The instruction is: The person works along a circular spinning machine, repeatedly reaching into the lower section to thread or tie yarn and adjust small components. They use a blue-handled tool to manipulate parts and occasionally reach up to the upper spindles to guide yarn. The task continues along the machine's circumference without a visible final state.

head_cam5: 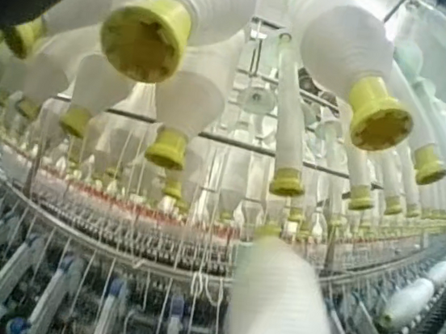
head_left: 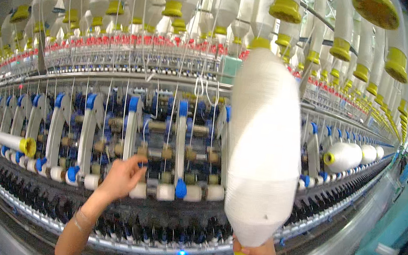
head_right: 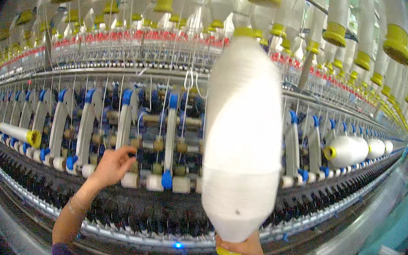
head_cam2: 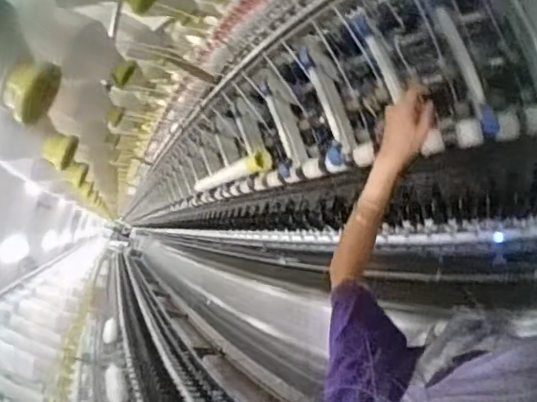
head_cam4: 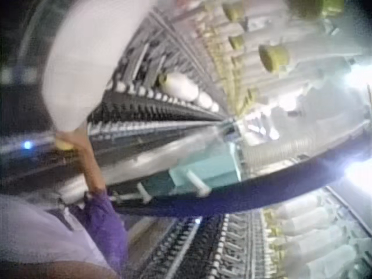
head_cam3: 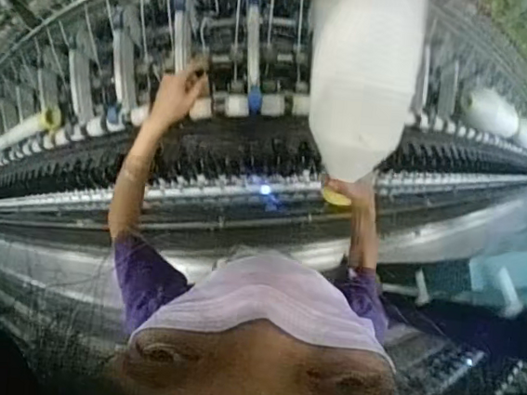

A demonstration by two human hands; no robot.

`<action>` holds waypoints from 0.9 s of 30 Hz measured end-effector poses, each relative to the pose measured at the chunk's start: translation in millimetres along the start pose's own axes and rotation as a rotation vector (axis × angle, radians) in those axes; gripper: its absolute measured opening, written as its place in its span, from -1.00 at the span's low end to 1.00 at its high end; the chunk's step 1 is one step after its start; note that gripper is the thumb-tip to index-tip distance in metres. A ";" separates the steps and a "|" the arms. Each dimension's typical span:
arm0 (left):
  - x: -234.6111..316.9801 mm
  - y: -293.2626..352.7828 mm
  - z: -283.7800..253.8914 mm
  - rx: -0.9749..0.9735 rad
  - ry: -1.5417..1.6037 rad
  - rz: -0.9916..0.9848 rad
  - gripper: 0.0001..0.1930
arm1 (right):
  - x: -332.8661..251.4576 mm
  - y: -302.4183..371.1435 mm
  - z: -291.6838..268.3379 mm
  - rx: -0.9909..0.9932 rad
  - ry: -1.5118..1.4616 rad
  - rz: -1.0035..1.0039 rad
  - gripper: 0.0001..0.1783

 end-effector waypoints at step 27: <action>-27.8 11.0 -4.8 0.222 0.122 -0.294 -0.88 | -298.7 -460.2 74.4 0.042 0.329 -0.685 -0.84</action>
Point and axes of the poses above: each hand's wrist, its own y-axis away from the middle knuckle, its own z-axis out of the palm, x = y × z, the point moved 9 cm from there along -y, towards the middle knuckle, and after that the axes turned 3 degrees about -x, right-handed, at the moved point
